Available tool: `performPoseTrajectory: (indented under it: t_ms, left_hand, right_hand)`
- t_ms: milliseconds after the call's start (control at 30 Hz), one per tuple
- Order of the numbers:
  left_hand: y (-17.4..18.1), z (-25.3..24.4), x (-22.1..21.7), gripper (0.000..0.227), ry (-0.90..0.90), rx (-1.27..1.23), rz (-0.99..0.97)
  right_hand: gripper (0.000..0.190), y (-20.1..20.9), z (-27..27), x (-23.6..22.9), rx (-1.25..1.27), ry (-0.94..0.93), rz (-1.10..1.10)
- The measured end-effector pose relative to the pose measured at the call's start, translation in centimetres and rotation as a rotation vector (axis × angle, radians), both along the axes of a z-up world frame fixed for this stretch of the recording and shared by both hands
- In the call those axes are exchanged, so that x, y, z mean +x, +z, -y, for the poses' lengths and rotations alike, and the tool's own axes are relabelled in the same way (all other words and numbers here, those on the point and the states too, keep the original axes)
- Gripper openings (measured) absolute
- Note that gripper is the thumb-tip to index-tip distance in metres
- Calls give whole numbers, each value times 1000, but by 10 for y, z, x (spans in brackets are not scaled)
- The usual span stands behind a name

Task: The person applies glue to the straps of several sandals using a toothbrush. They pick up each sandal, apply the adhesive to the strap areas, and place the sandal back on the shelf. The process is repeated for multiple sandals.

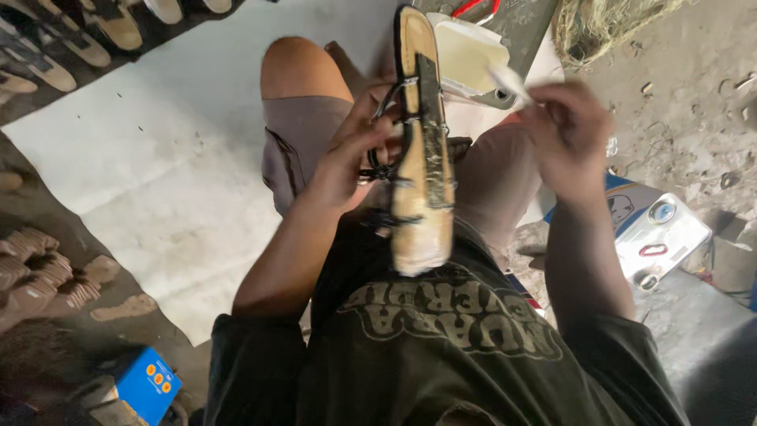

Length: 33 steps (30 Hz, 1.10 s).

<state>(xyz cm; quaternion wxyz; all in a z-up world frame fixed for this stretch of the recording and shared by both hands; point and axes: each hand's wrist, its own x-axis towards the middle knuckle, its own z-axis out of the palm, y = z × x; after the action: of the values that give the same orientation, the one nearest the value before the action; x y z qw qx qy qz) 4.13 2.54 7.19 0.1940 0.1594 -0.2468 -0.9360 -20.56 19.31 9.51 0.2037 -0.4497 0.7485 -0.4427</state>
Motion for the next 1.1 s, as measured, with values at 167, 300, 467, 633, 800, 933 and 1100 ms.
performPoseTrajectory:
  t_ms: [167, 300, 467, 633, 800, 933, 1100]
  left_hand:
    - [-9, -6, -1, 64, 23, 212, -164]
    - [-12, -4, 2, 69, 79, 61, -53]
    - [-18, -2, 10, 67, 66, -36, -51]
    - [-20, -7, 3, 61, 30, -7, -115]
    - [-16, -16, -4, 58, -48, -25, -139]
    - [-13, -21, -5, 60, -97, -134, -153]
    - [-7, -18, -9, 64, 16, 7, -66]
  right_hand:
    - [13, -41, 46, -10, 346, 104, -780]
    - [11, -44, 41, -13, 375, 89, -701]
    - [12, -8, 16, -10, 659, 174, -847]
    - [17, 34, -5, 4, 278, 54, -23]
    - [15, 44, -2, 35, -81, 88, 245]
    - [15, 49, 18, 40, -49, -7, -41]
    - [18, 40, 11, 33, -297, 357, 62]
